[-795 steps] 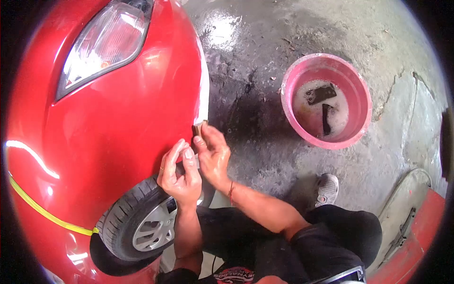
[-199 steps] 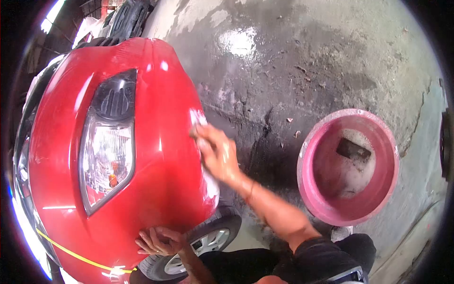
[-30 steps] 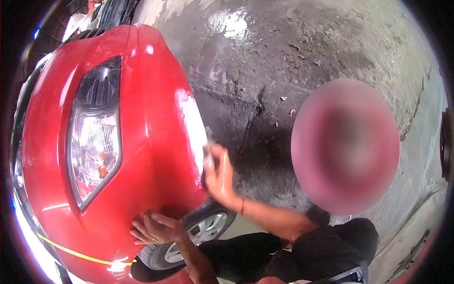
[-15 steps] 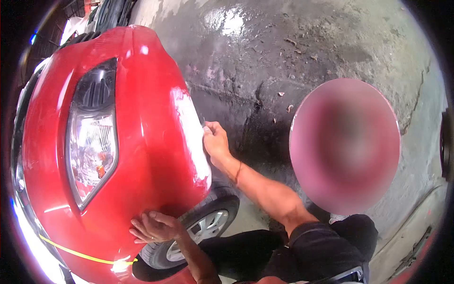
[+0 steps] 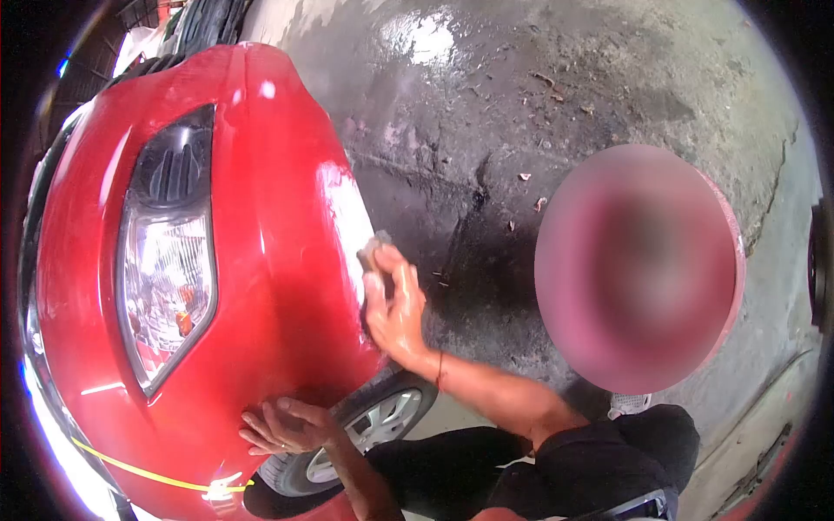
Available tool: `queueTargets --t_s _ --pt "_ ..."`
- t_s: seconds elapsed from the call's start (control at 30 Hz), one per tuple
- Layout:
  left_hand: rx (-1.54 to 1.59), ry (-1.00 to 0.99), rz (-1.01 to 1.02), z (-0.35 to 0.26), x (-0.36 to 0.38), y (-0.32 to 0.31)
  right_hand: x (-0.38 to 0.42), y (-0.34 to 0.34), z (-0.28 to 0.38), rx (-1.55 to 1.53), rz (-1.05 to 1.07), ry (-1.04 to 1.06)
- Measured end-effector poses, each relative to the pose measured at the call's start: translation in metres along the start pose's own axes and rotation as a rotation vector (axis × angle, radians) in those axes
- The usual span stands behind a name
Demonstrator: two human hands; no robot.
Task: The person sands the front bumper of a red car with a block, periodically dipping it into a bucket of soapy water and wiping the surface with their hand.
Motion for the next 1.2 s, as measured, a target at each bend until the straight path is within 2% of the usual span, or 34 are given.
queueTargets --t_s 0.03,0.07,0.1,0.17,0.23,0.3,0.37,0.4,0.43,0.5,0.57,0.63,0.7,0.77,0.83,0.9,0.97,1.07,1.1,1.13,1.17,1.2 --pt "-0.007 -0.011 0.009 0.0 -0.001 0.002 -0.014 -0.004 -0.002 -0.007 -0.014 0.058" --pt "0.0 0.007 -0.022 -0.003 -0.004 0.001 -0.044 -0.013 -0.014 -0.158 0.097 -0.113" --pt "0.004 0.036 -0.055 -0.006 -0.005 0.003 -0.067 -0.019 -0.019 -0.138 0.185 -0.375" --pt "0.006 0.022 -0.031 -0.009 -0.002 0.001 -0.065 -0.019 -0.015 -0.143 0.21 -0.383" --pt "-0.01 0.016 0.002 -0.012 -0.001 -0.002 -0.017 0.0 0.005 -0.075 0.121 -0.031" --pt "-0.008 -0.072 0.016 -0.015 -0.002 -0.002 0.019 0.003 0.008 -0.042 0.012 0.025" --pt "-0.009 -0.079 0.029 -0.015 -0.002 0.0 -0.018 -0.003 0.014 0.03 0.046 0.168" --pt "-0.011 -0.063 0.025 -0.016 -0.002 -0.001 -0.055 -0.011 0.015 -0.065 0.166 0.009" --pt "-0.017 -0.06 0.025 -0.015 0.0 0.001 -0.084 -0.024 0.007 -0.041 0.305 -0.262" --pt "-0.022 -0.061 0.027 -0.016 -0.002 -0.002 -0.089 -0.024 0.014 -0.031 0.371 -0.286" --pt "-0.012 -0.023 0.032 -0.018 -0.002 -0.002 -0.029 -0.004 0.03 -0.022 0.153 0.115" --pt "-0.002 -0.027 0.049 -0.016 -0.002 -0.002 0.003 0.002 0.035 0.011 0.089 0.176" --pt "0.003 -0.055 0.007 -0.015 -0.002 -0.002 -0.035 -0.006 0.028 0.003 0.143 0.257" --pt "-0.006 -0.042 0.024 -0.015 -0.001 0.001 -0.096 -0.031 0.003 -0.069 0.316 -0.181" --pt "0.013 -0.026 0.022 -0.016 -0.004 -0.001 -0.094 -0.03 0.005 -0.079 0.353 -0.249" --pt "0.028 -0.01 0.022 -0.015 -0.002 0.0 -0.02 -0.001 0.032 0.047 0.133 0.085" --pt "0.033 0.0 0.02 -0.014 -0.002 -0.001 0.066 0.009 0.022 0.004 0.065 0.074" --pt "0.052 0.008 -0.007 -0.01 -0.001 0.0 0.037 0.012 0.017 -0.001 0.056 0.108" --pt "0.065 0.025 -0.038 -0.013 -0.001 -0.001 0.004 0.001 0.0 -0.066 0.064 -0.068" --pt "0.069 0.034 -0.03 -0.012 -0.001 -0.001 -0.031 -0.003 0.0 -0.063 0.083 -0.036" --pt "0.069 0.008 -0.035 -0.012 -0.001 0.0 -0.063 -0.016 -0.025 0.012 0.177 -0.098" --pt "0.072 -0.016 -0.049 -0.015 -0.002 -0.001 -0.085 -0.031 -0.051 -0.241 0.349 -0.388"
Point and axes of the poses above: each hand's wrist, its own x-axis away from the middle knuckle, its own y-axis out of the back of the hand, z = x × y, the point moved 6 cm from there along -x, towards the middle knuckle, and after that the axes turned 7 degrees about -y, right-handed, at the moved point
